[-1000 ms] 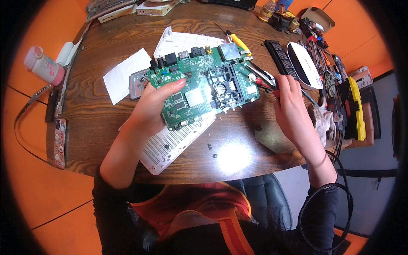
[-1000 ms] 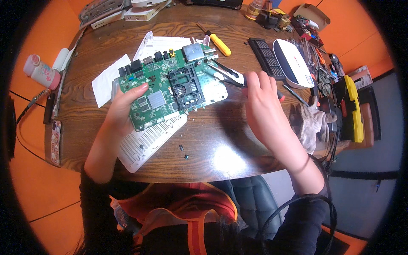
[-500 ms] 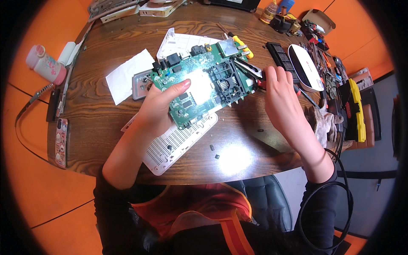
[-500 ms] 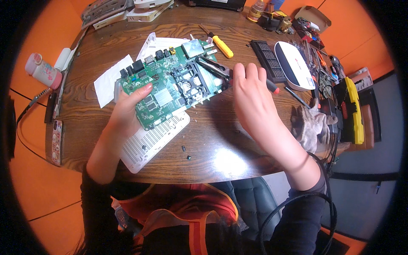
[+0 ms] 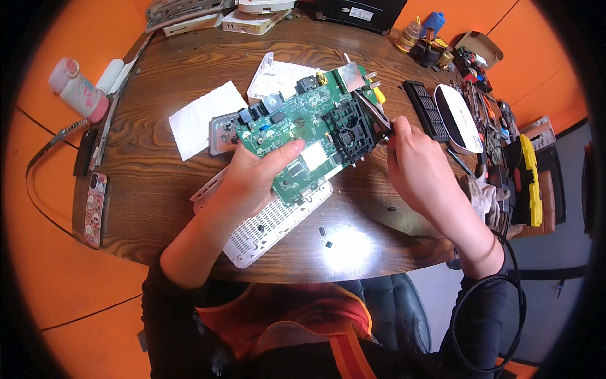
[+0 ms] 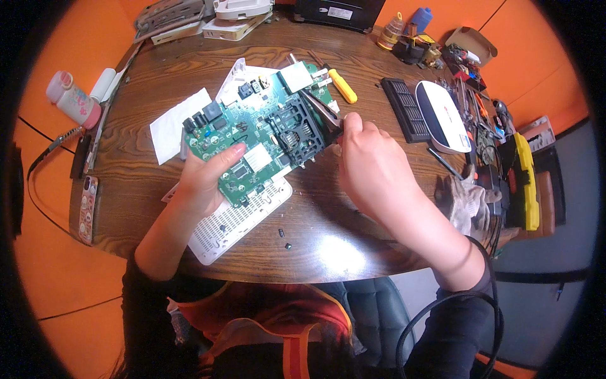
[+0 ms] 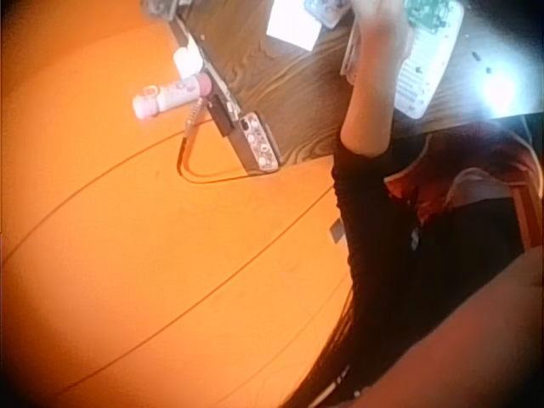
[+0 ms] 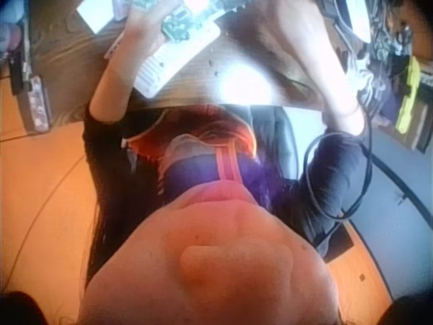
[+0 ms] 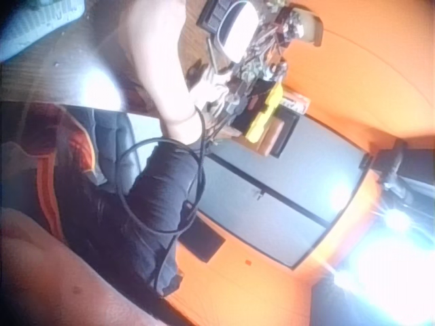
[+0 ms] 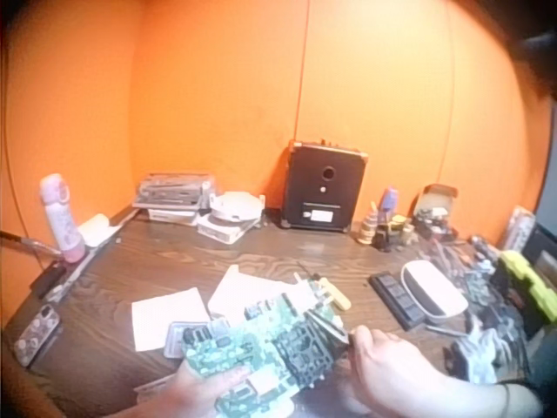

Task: The person uses a screwdriver to remove screws from a green circuit board, then places the board into a white plastic housing and closes the casing. The person handles the circuit board, screws, and housing throughout the process.

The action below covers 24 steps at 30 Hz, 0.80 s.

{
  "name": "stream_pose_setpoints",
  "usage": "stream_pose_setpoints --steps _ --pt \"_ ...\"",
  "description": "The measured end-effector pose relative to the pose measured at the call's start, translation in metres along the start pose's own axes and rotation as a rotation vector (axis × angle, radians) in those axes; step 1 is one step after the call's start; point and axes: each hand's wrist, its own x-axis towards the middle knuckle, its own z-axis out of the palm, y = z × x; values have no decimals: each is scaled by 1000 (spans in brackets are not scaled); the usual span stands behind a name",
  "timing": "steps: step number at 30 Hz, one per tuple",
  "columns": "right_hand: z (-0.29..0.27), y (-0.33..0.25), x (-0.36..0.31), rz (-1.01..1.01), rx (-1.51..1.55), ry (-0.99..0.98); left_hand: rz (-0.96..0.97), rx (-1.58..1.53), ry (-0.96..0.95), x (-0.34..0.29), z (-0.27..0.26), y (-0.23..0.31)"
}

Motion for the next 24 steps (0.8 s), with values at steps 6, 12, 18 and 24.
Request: stream_pose_setpoints --steps 6,12,18,24 --pt "-22 8 -2 -105 282 -190 67 280 21 -2 0 0" --pt "-47 19 -11 326 1185 -693 153 628 126 -5 2 0" --pt "-29 24 -26 223 1715 -541 44 -8 176 7 -3 5" --pt "-29 28 -30 134 1234 -250 52 -57 116 6 -3 5"
